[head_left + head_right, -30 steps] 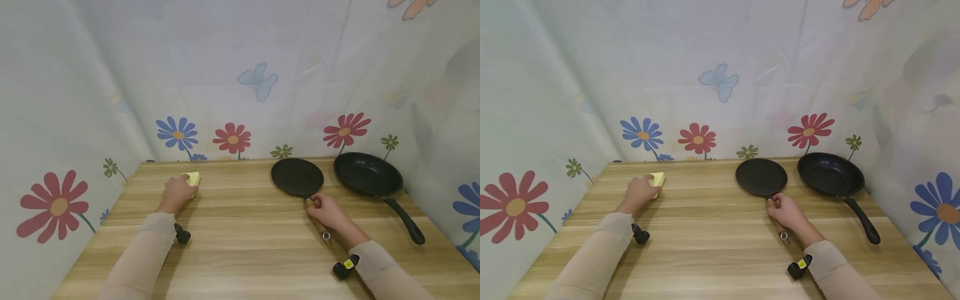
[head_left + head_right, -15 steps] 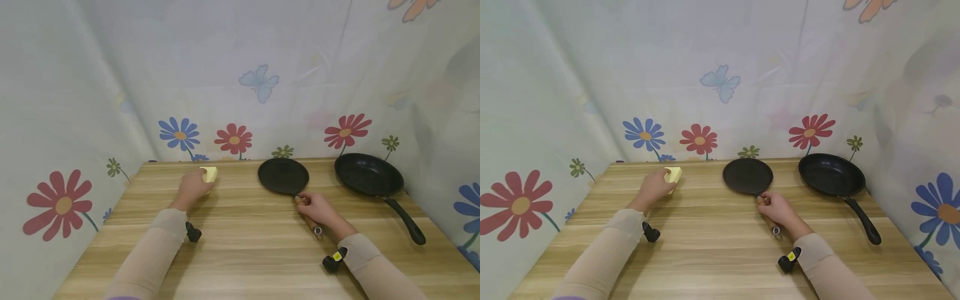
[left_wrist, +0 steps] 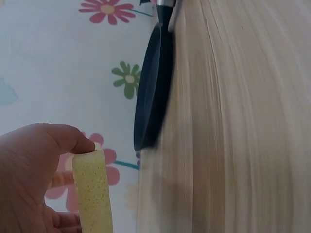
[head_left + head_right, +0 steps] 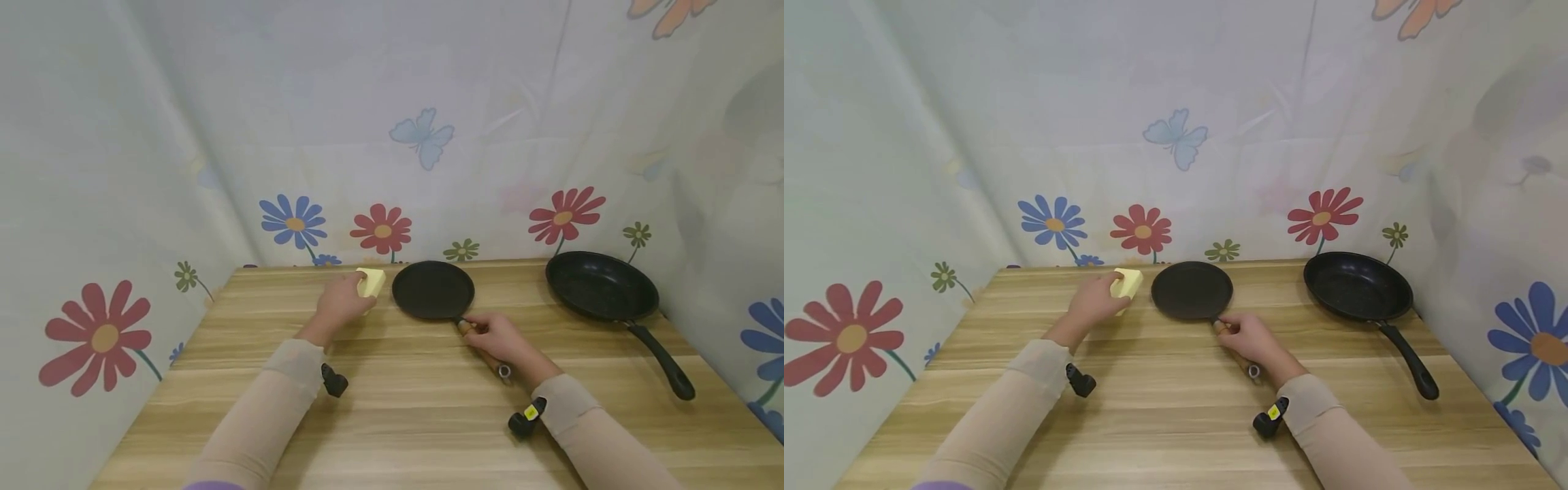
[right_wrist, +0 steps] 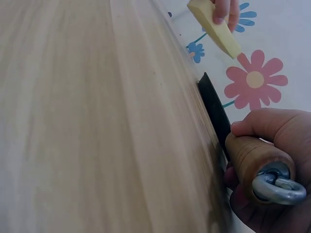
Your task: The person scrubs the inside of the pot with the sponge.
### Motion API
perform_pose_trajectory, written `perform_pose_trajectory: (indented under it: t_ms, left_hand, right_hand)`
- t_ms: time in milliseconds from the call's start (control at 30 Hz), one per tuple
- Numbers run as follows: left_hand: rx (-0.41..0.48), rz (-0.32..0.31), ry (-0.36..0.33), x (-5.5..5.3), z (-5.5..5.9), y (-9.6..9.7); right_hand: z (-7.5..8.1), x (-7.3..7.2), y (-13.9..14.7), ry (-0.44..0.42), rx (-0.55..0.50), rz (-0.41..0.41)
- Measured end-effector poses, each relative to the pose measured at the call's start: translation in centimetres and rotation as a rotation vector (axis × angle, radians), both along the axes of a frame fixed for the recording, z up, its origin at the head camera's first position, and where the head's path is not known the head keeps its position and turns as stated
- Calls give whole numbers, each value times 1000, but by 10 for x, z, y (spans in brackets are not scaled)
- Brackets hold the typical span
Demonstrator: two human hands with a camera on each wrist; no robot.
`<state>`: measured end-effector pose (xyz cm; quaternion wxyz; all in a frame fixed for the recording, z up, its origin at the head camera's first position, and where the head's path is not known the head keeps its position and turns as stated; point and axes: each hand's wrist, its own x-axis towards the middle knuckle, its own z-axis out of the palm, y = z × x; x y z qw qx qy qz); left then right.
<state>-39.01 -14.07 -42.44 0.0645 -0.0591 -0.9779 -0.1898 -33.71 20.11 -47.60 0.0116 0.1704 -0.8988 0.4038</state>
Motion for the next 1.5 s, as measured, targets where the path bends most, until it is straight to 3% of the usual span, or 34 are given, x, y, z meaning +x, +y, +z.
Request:
perform_pose_trajectory:
  t_ms: [300,600,933,1167,1500]
  left_hand:
    - [4,-74,5,0,1,38]
    - [-25,-174,39,-10,1,72]
    - [-49,-157,-68,-18,1,102]
    - [-63,-162,-70,-23,-7,117]
    - [-96,-160,-92,-22,-24,131]
  right_hand:
    - [-4,6,-12,-18,-50,75]
    - [-2,7,-20,0,-57,105]
    - [0,3,-23,-13,-18,115]
    - [0,3,-23,-55,32,66]
    - [0,7,-21,-18,112,32]
